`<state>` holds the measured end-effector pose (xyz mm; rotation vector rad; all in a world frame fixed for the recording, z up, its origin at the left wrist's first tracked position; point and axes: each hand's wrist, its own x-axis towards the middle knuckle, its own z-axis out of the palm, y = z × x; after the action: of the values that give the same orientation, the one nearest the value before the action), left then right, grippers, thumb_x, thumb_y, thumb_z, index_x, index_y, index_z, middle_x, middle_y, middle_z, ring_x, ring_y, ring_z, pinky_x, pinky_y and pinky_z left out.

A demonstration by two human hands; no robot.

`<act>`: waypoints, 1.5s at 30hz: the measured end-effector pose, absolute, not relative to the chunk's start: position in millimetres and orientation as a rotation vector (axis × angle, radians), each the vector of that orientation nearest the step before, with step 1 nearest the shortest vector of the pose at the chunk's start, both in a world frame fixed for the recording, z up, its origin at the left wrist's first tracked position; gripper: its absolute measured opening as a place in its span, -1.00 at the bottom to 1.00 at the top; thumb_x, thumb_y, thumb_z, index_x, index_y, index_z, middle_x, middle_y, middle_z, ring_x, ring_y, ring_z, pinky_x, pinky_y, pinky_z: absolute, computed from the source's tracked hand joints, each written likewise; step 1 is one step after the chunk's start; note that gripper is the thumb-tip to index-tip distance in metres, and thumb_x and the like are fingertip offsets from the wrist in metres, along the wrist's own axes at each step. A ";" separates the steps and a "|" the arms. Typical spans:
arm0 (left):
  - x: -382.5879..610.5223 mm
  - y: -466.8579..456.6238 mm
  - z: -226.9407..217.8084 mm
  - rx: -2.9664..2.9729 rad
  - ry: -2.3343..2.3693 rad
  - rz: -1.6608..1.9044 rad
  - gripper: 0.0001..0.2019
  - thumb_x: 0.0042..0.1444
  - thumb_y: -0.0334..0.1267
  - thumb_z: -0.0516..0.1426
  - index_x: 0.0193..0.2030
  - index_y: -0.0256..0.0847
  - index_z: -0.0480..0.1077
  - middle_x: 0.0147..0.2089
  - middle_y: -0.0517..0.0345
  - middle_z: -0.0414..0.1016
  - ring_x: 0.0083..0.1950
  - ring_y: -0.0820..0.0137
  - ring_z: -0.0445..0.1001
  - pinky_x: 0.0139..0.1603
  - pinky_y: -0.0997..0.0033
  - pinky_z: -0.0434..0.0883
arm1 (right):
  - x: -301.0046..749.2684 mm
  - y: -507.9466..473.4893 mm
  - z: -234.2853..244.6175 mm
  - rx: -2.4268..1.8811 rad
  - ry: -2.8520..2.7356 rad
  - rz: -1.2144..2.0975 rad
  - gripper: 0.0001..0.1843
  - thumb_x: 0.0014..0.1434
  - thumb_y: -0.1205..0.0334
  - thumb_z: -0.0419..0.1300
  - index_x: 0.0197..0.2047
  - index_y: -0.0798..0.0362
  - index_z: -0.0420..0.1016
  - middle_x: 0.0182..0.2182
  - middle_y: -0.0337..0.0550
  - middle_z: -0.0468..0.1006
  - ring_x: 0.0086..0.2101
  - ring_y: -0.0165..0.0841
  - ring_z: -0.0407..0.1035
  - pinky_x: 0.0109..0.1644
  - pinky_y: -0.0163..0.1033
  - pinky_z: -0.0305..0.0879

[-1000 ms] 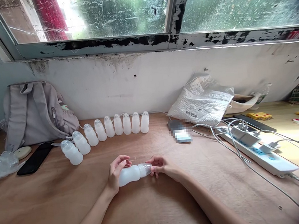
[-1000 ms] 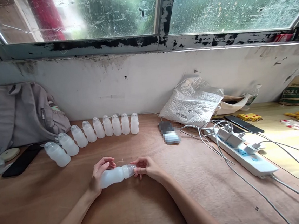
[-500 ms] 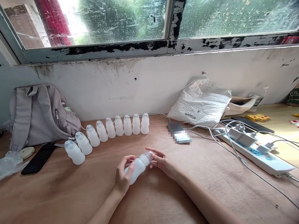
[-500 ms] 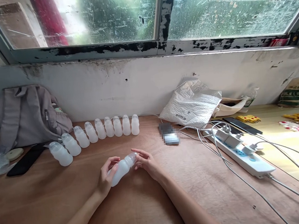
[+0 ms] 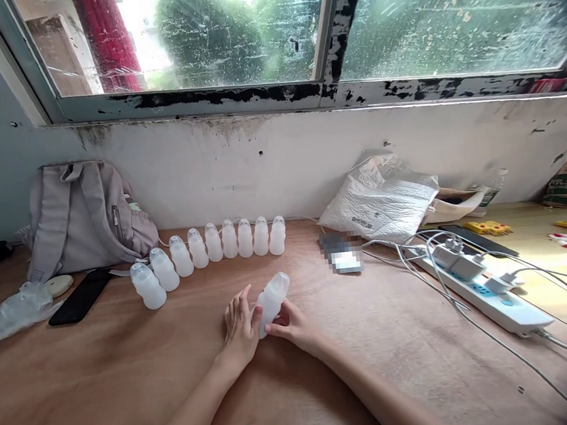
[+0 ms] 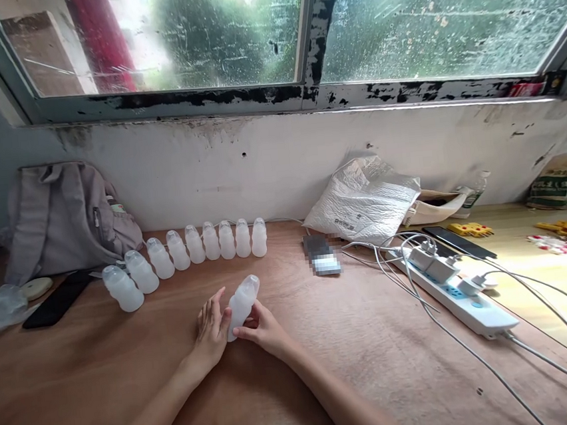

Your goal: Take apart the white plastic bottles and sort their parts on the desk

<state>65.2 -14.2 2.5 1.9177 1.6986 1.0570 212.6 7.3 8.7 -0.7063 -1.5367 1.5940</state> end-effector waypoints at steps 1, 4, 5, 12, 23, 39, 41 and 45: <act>65.7 -15.1 3.0 1.951 1.705 1.036 -0.52 0.17 -0.03 -0.22 0.20 -0.11 -0.05 0.18 -0.01 0.11 0.20 0.27 0.05 0.16 0.10 -0.01 | 211.9 7.8 5.2 -0.723 -1.547 1.566 -0.40 -0.15 0.17 0.31 -0.02 0.01 0.23 -0.17 -0.12 0.42 -0.18 -0.27 0.34 -0.10 -0.14 0.30; 67.8 -16.9 4.4 1.999 1.715 0.961 -0.50 0.17 -0.03 -0.25 0.23 -0.12 -0.11 0.22 -0.03 0.06 0.24 0.26 -0.03 0.19 0.04 -0.09 | 211.3 9.6 -2.9 -0.764 -1.569 1.497 -0.45 -0.14 0.16 0.30 -0.06 0.04 0.24 -0.21 -0.13 0.42 -0.21 -0.28 0.34 -0.16 -0.17 0.32; 68.3 -17.2 4.9 1.999 1.720 0.939 -0.49 0.17 -0.02 -0.25 0.23 -0.12 -0.12 0.23 -0.02 0.04 0.25 0.26 -0.06 0.19 0.03 -0.12 | 211.3 10.0 -4.3 -0.773 -1.578 1.479 -0.46 -0.13 0.16 0.30 -0.07 0.04 0.24 -0.22 -0.13 0.43 -0.21 -0.28 0.35 -0.17 -0.17 0.32; 65.8 -17.1 5.8 1.995 1.711 0.885 -0.49 0.17 -0.02 -0.28 0.26 -0.07 -0.20 0.28 0.05 -0.07 0.29 0.29 -0.18 0.22 0.02 -0.19 | 211.0 7.6 -1.1 -0.853 -1.667 1.345 -0.53 -0.12 0.14 0.28 -0.12 0.06 0.28 -0.28 -0.15 0.45 -0.28 -0.28 0.36 -0.19 -0.17 0.28; 66.3 -14.9 -4.7 2.092 1.762 0.813 -0.46 0.17 -0.01 -0.27 0.26 -0.14 -0.19 0.27 0.03 -0.02 0.28 0.24 -0.12 0.21 0.02 -0.15 | 217.0 9.8 -0.6 -0.996 -1.764 1.092 -0.67 -0.04 0.11 0.20 -0.21 0.07 0.33 -0.34 -0.16 0.46 -0.32 -0.28 0.33 -0.25 -0.21 0.25; 67.5 -17.8 -4.7 2.238 1.828 0.691 -0.47 0.17 -0.02 -0.25 0.23 -0.22 -0.08 0.23 -0.05 0.06 0.26 0.20 -0.07 0.19 0.00 -0.06 | 282.4 136.3 1.8 -1.418 -1.632 0.614 -0.65 -0.06 0.17 0.10 -0.17 0.10 0.29 -0.26 -0.04 0.46 -0.27 -0.26 0.36 -0.20 -0.21 0.21; 67.4 -17.2 -4.9 2.276 1.864 0.682 -0.50 0.18 -0.04 -0.23 0.21 -0.19 -0.02 0.21 -0.02 0.09 0.24 0.22 -0.04 0.19 0.01 -0.05 | 284.6 148.2 -1.0 -1.443 -1.635 0.584 -0.69 -0.06 0.18 0.09 -0.20 0.10 0.31 -0.29 -0.07 0.47 -0.30 -0.29 0.36 -0.22 -0.23 0.22; 61.2 -11.0 -5.2 2.333 1.968 0.691 -0.59 0.17 -0.11 -0.17 0.12 -0.15 0.14 0.16 0.01 0.19 0.20 0.22 0.06 0.18 0.00 -0.03 | 283.5 168.5 -9.7 -1.496 -1.640 0.505 -0.69 -0.05 0.17 0.06 -0.20 0.10 0.31 -0.32 -0.12 0.47 -0.34 -0.31 0.34 -0.26 -0.25 0.23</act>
<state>61.2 -11.0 -5.2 2.3326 1.9683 0.6912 283.5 168.5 -9.7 -1.4962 -1.6398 0.5050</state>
